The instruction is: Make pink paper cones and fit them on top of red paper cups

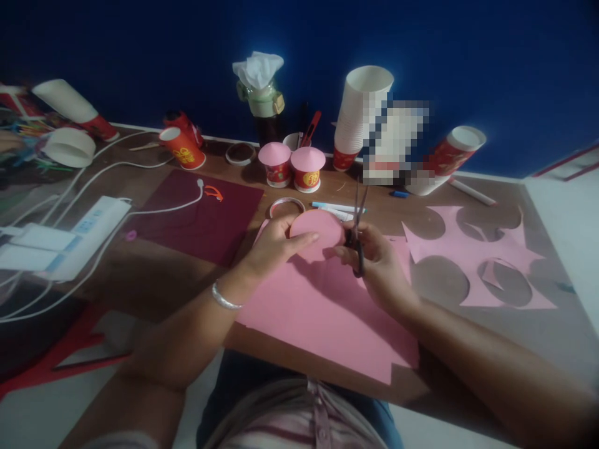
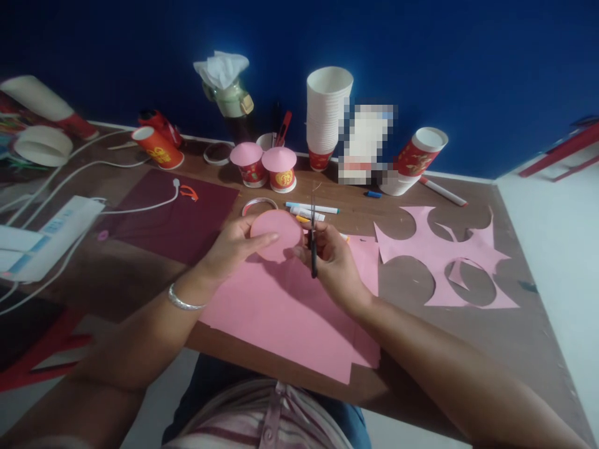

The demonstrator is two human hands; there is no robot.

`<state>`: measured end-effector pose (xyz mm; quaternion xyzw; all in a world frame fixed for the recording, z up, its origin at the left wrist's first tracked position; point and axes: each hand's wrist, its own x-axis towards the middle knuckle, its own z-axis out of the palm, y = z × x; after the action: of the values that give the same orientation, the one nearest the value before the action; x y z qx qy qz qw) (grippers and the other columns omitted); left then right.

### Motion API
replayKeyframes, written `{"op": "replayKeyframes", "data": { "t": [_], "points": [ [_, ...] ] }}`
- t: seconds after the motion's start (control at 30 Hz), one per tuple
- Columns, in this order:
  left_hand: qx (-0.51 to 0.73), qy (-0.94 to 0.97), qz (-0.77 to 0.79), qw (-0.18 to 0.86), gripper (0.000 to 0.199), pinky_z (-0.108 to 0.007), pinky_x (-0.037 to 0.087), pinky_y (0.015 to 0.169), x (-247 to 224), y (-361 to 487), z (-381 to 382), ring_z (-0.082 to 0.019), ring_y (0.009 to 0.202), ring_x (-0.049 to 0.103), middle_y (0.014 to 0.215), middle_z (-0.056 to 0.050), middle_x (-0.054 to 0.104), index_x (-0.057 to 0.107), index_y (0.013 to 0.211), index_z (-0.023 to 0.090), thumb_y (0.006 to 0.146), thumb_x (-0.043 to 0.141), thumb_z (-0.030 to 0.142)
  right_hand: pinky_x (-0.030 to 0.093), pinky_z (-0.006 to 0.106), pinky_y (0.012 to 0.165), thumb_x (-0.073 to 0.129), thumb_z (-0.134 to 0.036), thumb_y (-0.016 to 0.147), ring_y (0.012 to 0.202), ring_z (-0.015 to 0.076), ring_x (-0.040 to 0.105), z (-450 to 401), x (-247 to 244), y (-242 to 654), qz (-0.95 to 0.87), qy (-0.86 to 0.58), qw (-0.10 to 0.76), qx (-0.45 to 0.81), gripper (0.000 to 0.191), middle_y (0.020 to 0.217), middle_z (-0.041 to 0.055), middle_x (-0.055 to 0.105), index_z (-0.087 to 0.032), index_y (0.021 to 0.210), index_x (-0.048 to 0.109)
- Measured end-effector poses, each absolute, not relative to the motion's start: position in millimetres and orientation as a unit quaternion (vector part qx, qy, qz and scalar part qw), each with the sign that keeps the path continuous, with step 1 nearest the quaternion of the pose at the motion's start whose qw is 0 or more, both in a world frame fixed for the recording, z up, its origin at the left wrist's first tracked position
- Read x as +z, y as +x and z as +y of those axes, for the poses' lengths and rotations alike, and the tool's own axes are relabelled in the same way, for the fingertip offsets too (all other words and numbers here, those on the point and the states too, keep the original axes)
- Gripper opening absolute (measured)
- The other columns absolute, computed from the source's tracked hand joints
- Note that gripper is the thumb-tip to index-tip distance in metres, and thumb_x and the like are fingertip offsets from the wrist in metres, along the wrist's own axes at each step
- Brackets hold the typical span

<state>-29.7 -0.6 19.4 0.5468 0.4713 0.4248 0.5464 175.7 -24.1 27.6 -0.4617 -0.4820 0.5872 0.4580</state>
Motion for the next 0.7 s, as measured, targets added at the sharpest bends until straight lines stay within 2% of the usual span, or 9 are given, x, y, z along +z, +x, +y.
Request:
{"op": "replayKeyframes", "data": {
  "t": [0.2,0.33,0.47,0.7],
  "points": [
    [0.424,0.559,0.469,0.536,0.033,-0.032,0.055,0.078,23,-32,-2,-0.022,0.090,0.067,0.092,-0.006,0.071,0.076,0.093,0.017,0.083,0.081,0.048,0.042,0.025,0.054,0.088,-0.040,0.071,0.057,0.0099,0.052,-20,20,177,-0.457,-0.478,0.453,0.598,0.048,0.070,-0.0064,0.064,-0.023,0.106,0.060],
    [0.445,0.540,0.458,0.548,0.034,-0.029,0.047,0.068,22,-31,-1,-0.016,0.074,0.059,0.078,-0.002,0.063,0.070,0.082,0.019,0.090,0.073,0.052,0.040,0.025,0.055,0.089,-0.040,0.070,0.057,0.0104,0.051,-18,14,180,-0.444,-0.474,0.463,0.603,0.049,0.065,-0.0084,0.059,-0.024,0.105,0.059],
    [0.483,0.509,0.444,0.557,0.042,-0.030,0.044,0.064,22,-29,0,-0.015,0.069,0.054,0.073,-0.001,0.058,0.064,0.076,0.020,0.097,0.063,0.056,0.040,0.026,0.056,0.088,-0.040,0.071,0.058,0.0104,0.050,-15,12,182,-0.446,-0.459,0.460,0.615,0.048,0.066,-0.0086,0.057,-0.024,0.105,0.059],
    [0.426,0.555,0.470,0.539,0.036,-0.026,0.043,0.063,16,-31,5,-0.013,0.069,0.054,0.072,0.000,0.060,0.064,0.074,0.018,0.081,0.082,0.048,0.040,0.026,0.058,0.088,-0.036,0.070,0.061,0.0100,0.050,-11,4,185,-0.446,-0.450,0.464,0.619,0.043,0.071,-0.0078,0.056,-0.026,0.103,0.063]
  ]
}}
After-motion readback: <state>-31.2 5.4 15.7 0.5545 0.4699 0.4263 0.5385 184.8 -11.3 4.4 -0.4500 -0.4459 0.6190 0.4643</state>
